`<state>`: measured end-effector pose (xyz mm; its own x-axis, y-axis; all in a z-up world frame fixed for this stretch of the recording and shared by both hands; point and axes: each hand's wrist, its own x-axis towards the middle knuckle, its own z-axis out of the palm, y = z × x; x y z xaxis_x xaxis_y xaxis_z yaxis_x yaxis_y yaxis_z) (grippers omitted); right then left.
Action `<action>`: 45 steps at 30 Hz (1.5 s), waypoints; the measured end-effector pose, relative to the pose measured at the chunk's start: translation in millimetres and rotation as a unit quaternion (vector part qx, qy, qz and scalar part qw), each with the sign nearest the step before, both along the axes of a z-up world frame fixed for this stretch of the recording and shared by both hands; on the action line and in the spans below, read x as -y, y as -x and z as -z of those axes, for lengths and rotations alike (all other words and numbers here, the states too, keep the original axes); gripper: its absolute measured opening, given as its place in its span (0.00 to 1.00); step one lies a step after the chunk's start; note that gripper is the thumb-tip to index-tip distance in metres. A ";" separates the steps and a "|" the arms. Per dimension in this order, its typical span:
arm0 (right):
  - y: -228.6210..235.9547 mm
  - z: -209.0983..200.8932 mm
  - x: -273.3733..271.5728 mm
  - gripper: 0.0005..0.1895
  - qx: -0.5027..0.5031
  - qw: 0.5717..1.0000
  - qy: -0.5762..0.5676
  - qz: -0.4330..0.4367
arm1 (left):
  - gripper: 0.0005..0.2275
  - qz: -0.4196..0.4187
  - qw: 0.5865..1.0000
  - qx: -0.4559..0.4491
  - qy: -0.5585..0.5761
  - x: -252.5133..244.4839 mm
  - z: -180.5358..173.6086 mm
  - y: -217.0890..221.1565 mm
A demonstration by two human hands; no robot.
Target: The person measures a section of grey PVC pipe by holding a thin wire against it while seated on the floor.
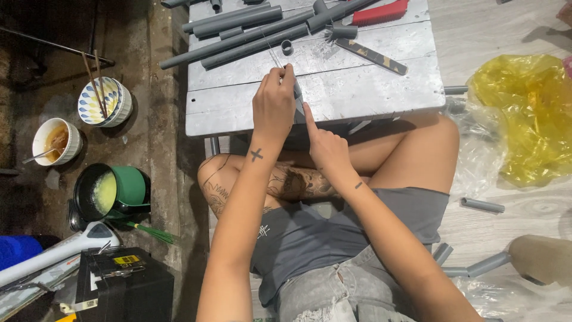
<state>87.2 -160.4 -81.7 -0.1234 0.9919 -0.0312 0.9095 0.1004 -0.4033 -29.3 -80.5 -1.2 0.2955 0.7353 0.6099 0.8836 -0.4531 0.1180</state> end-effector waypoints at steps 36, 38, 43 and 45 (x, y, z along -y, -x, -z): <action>-6.9 -24.1 -7.5 0.40 0.018 0.999 0.046 -0.012 | 0.16 0.035 0.997 -0.060 0.037 4.9 -6.4 3.0; -6.6 -35.5 -2.7 0.40 0.019 0.998 0.052 -0.017 | 0.16 0.032 0.997 -0.063 0.036 3.7 -8.4 2.5; -20.2 -30.8 21.8 0.43 0.004 0.995 0.093 -0.018 | 0.14 0.036 0.997 -0.048 0.054 -2.2 0.1 -0.8; -20.0 -30.3 18.3 0.42 0.018 0.997 0.077 -0.010 | 0.15 0.046 0.996 -0.061 0.047 6.3 -11.1 -1.3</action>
